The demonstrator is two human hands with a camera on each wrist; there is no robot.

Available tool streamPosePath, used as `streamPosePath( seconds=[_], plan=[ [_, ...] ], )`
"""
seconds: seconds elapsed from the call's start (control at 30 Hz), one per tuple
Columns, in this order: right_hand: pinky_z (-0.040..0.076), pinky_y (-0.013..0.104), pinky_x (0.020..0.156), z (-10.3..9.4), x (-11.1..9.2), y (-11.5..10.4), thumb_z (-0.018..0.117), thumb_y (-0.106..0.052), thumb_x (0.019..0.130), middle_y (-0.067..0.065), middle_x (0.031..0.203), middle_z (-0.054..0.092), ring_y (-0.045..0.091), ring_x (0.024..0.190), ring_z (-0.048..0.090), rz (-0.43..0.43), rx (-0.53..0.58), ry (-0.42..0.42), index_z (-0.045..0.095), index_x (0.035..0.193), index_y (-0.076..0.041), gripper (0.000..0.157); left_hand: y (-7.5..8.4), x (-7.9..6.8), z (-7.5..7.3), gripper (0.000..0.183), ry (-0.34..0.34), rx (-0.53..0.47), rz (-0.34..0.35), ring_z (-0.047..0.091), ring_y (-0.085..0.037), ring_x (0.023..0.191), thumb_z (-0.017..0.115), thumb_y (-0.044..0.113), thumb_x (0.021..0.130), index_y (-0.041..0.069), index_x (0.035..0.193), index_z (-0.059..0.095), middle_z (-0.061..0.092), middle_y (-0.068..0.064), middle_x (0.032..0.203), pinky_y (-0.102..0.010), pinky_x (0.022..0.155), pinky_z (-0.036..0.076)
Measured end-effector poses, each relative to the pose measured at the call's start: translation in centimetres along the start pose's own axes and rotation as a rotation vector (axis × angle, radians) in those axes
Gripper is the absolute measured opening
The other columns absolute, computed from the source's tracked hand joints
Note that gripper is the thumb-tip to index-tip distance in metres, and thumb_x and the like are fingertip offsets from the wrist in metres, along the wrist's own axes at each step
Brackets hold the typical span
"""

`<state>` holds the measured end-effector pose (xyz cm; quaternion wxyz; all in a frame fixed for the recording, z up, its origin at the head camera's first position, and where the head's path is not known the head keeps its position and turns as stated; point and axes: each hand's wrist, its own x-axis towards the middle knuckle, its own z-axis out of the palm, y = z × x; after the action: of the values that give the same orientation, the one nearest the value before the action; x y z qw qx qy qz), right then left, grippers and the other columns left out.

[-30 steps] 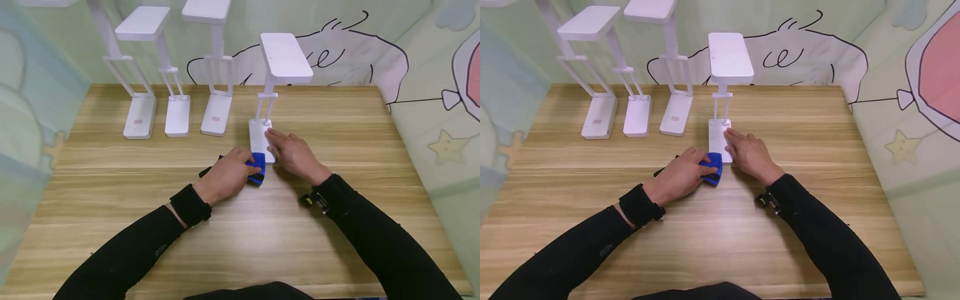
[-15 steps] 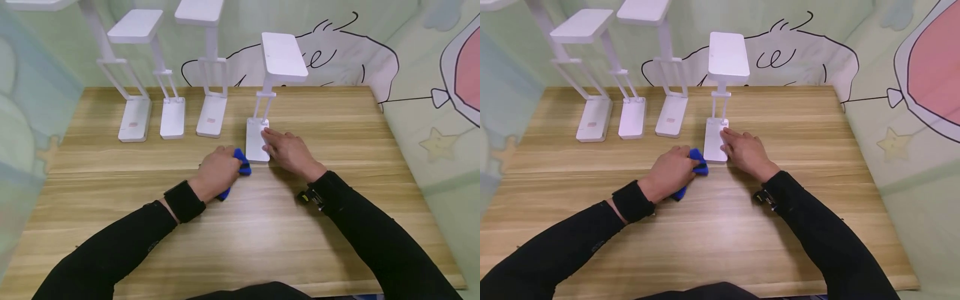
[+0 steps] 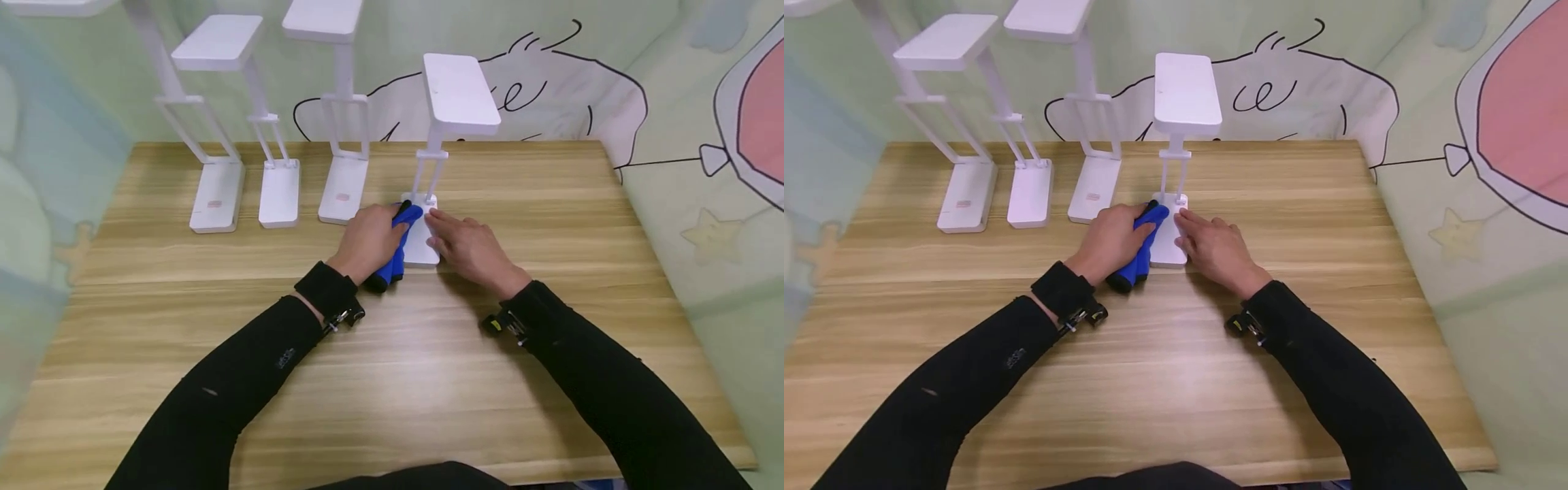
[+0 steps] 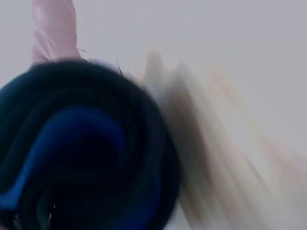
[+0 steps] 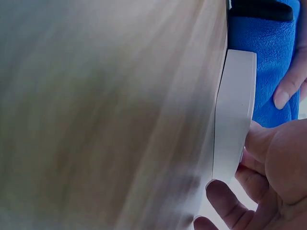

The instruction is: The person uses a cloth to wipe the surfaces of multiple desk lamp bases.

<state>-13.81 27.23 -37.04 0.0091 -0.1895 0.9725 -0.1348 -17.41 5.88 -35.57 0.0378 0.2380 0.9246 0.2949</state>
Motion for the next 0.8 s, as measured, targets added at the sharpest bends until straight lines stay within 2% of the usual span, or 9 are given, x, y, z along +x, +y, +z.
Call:
streamPosePath(
  seconds=[0.03,0.13,0.3,0.43,0.53,0.6,0.7,0.8],
  plan=[
    [0.047,0.057,0.082,0.1,0.1,-0.1,0.048,-0.034,0.101,0.008,0.153,0.039,0.041,0.115,0.052,-0.003,-0.003,0.002,0.040,0.147,-0.012,0.052,0.1,0.0,0.0,0.030,-0.005,-0.001,-0.010,0.059,-0.016,0.071,0.054,0.028,0.099,0.006,0.116,0.066,0.068,-0.008,0.094,-0.031,0.062,0.051],
    [0.047,0.054,0.079,0.2,0.4,-0.3,0.049,-0.033,0.101,0.008,0.152,0.040,0.040,0.109,0.054,0.005,-0.025,0.013,0.041,0.147,-0.013,0.051,0.5,-0.7,0.0,0.036,-0.037,0.045,-0.010,0.060,-0.016,0.074,0.057,0.028,0.098,0.006,0.125,0.064,0.070,-0.009,0.105,-0.029,0.065,0.051],
    [0.048,0.053,0.078,0.3,0.5,-0.3,0.050,-0.030,0.100,0.010,0.151,0.042,0.040,0.105,0.055,0.007,-0.040,0.011,0.042,0.146,-0.011,0.050,0.8,-3.0,-0.1,0.039,-0.124,0.091,0.041,0.064,-0.016,0.079,0.058,0.029,0.097,0.008,0.130,0.061,0.069,-0.011,0.117,-0.027,0.061,0.052],
    [0.045,0.056,0.091,0.1,0.6,0.2,0.050,-0.029,0.100,0.014,0.150,0.042,0.041,0.112,0.054,-0.021,-0.016,0.006,0.041,0.146,-0.007,0.051,0.7,-4.4,-0.3,0.040,-0.158,0.054,0.040,0.062,-0.014,0.082,0.060,0.031,0.096,0.011,0.131,0.061,0.067,-0.009,0.122,-0.024,0.058,0.048],
    [0.039,0.054,0.100,0.0,0.4,0.4,0.054,-0.035,0.099,0.016,0.151,0.040,0.038,0.119,0.051,-0.033,0.036,-0.009,0.041,0.145,-0.005,0.057,0.3,-5.2,-0.6,0.042,-0.171,-0.021,-0.005,0.061,-0.011,0.078,0.060,0.033,0.096,0.012,0.132,0.060,0.066,-0.006,0.122,-0.024,0.057,0.048],
    [0.042,0.049,0.095,0.1,0.0,0.2,0.059,-0.045,0.094,0.016,0.152,0.038,0.036,0.112,0.052,-0.030,0.054,-0.031,0.041,0.146,-0.006,0.067,-0.1,-5.5,-0.7,0.044,-0.179,-0.070,-0.042,0.062,-0.010,0.072,0.058,0.035,0.096,0.013,0.135,0.058,0.066,-0.006,0.119,-0.024,0.055,0.049],
    [0.043,0.040,0.079,0.4,-0.5,-0.4,0.066,-0.056,0.085,0.015,0.152,0.039,0.030,0.093,0.050,-0.041,0.031,-0.033,0.043,0.145,-0.008,0.080,-0.8,-5.7,-0.9,0.047,-0.176,-0.125,-0.089,0.062,-0.010,0.063,0.057,0.036,0.097,0.013,0.137,0.055,0.066,-0.007,0.114,-0.025,0.050,0.051],
    [0.040,0.036,0.071,0.6,-0.3,-0.8,0.069,-0.054,0.083,0.014,0.150,0.042,0.027,0.084,0.047,-0.060,-0.016,-0.004,0.046,0.143,-0.009,0.079,-1.5,-5.7,-1.4,0.048,-0.145,-0.152,-0.124,0.063,-0.010,0.062,0.057,0.037,0.096,0.013,0.138,0.054,0.067,-0.009,0.112,-0.025,0.049,0.052]
  ],
)
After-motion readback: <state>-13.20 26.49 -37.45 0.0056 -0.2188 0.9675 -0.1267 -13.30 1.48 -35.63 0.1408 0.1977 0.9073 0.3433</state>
